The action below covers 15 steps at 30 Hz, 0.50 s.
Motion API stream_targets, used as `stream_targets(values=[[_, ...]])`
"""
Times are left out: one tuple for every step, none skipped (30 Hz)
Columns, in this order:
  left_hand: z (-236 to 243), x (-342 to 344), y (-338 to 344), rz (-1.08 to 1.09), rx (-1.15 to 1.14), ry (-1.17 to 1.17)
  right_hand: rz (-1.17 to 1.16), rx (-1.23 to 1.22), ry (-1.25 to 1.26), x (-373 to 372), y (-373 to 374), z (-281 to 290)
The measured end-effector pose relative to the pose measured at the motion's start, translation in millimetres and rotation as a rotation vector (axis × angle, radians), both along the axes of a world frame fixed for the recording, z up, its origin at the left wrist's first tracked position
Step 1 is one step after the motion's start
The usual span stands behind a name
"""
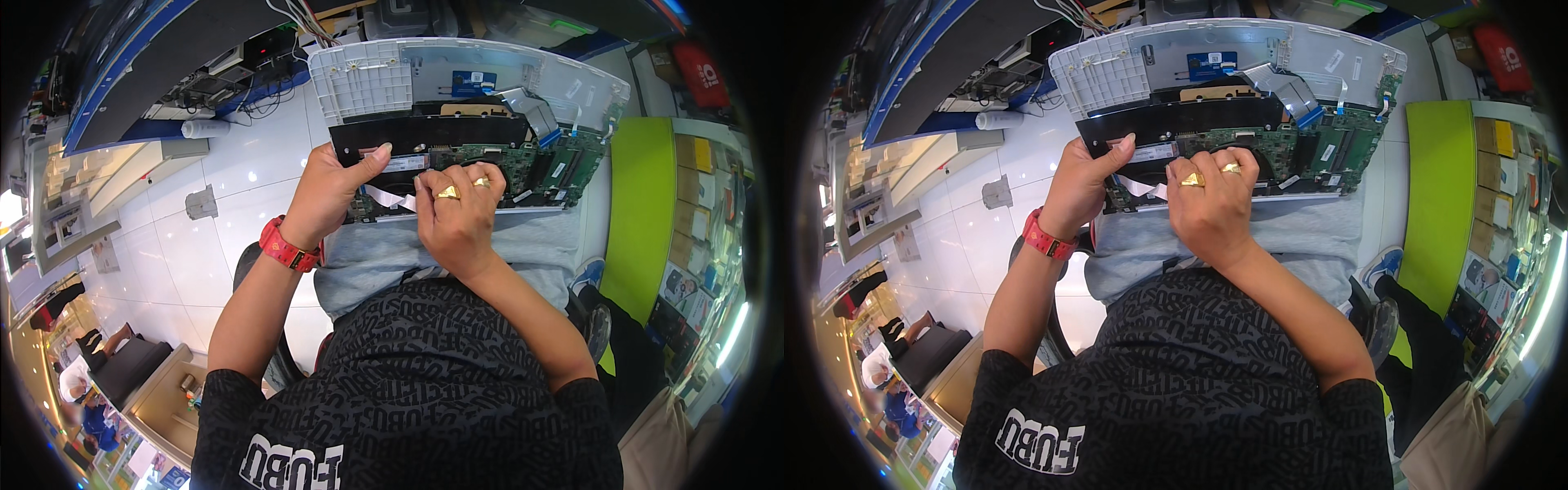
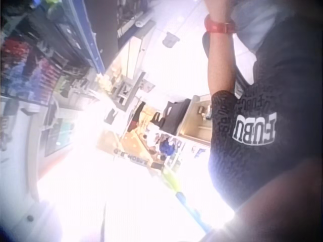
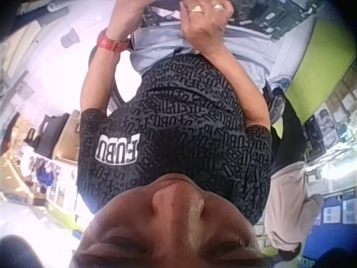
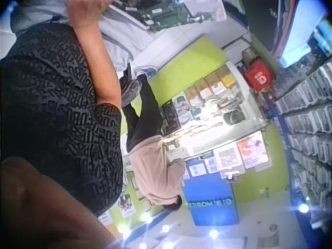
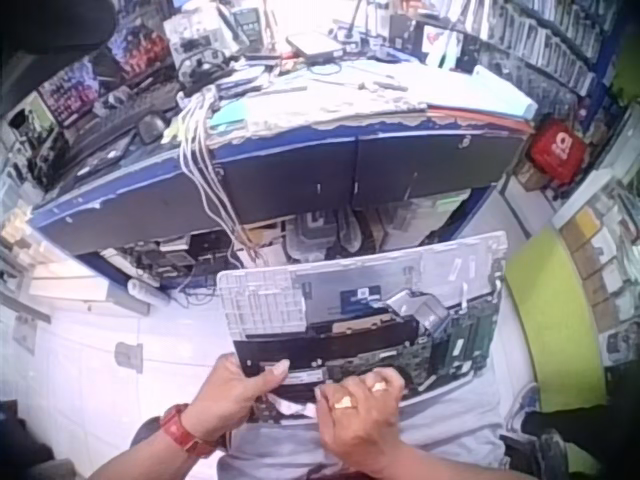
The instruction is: The person is repairing a laptop by using a small screwdriver to detach internal components, lifting the upper casing, and pulling ribbon cables from the motherboard.
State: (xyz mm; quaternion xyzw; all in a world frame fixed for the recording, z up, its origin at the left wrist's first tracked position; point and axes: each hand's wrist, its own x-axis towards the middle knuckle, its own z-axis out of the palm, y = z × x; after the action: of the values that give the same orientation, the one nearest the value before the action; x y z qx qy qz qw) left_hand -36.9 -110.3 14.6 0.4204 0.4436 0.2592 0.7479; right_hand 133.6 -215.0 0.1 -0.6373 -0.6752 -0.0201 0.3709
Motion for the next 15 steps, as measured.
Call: stream_targets(values=[[0,0,0,-0.002,0.007,0.0,0.004,-0.003,-0.012,-1,1,-1],[1,1,0,-0.004,0.014,-0.001,0.009,-0.007,-0.024,-1,1,-2],[1,2,0,-0.006,0.02,-0.002,0.009,-0.01,-0.031,0,1,-3],[1,2,-1,-0.007,0.02,0.004,0.009,-0.012,-0.039,0,1,-4],[0,1,-1,-0.008,0.02,0.01,0.01,-0.015,-0.045,0,1,-4],[0,1,-1,-0.009,0.02,0.017,0.005,-0.035,-0.052,0,1,-2],[1,1,-3,-0.001,0.035,0.037,-0.001,-0.056,-0.059,0,-1,4],[2,1,-4,0.005,0.05,0.055,-0.008,-0.077,-0.068,-1,-2,8],[3,1,-4,0.01,0.065,0.073,-0.02,-0.056,-0.082,-1,-3,9],[4,1,-3,0.009,0.066,0.074,-0.032,-0.035,-0.096,-1,-3,10],[6,2,-3,0.007,0.064,0.075,-0.043,-0.016,-0.11,-1,-5,10],[6,2,-4,0.006,0.062,0.077,-0.033,-0.013,-0.126,0,-6,9],[3,2,-5,0.011,0.055,0.067,-0.023,-0.009,-0.142,0,-6,8],[2,3,-4,0.017,0.052,0.057,-0.014,-0.002,-0.159,0,-5,8],[2,3,-5,0.023,0.048,0.047,-0.007,-0.007,-0.162,0,-6,8]])
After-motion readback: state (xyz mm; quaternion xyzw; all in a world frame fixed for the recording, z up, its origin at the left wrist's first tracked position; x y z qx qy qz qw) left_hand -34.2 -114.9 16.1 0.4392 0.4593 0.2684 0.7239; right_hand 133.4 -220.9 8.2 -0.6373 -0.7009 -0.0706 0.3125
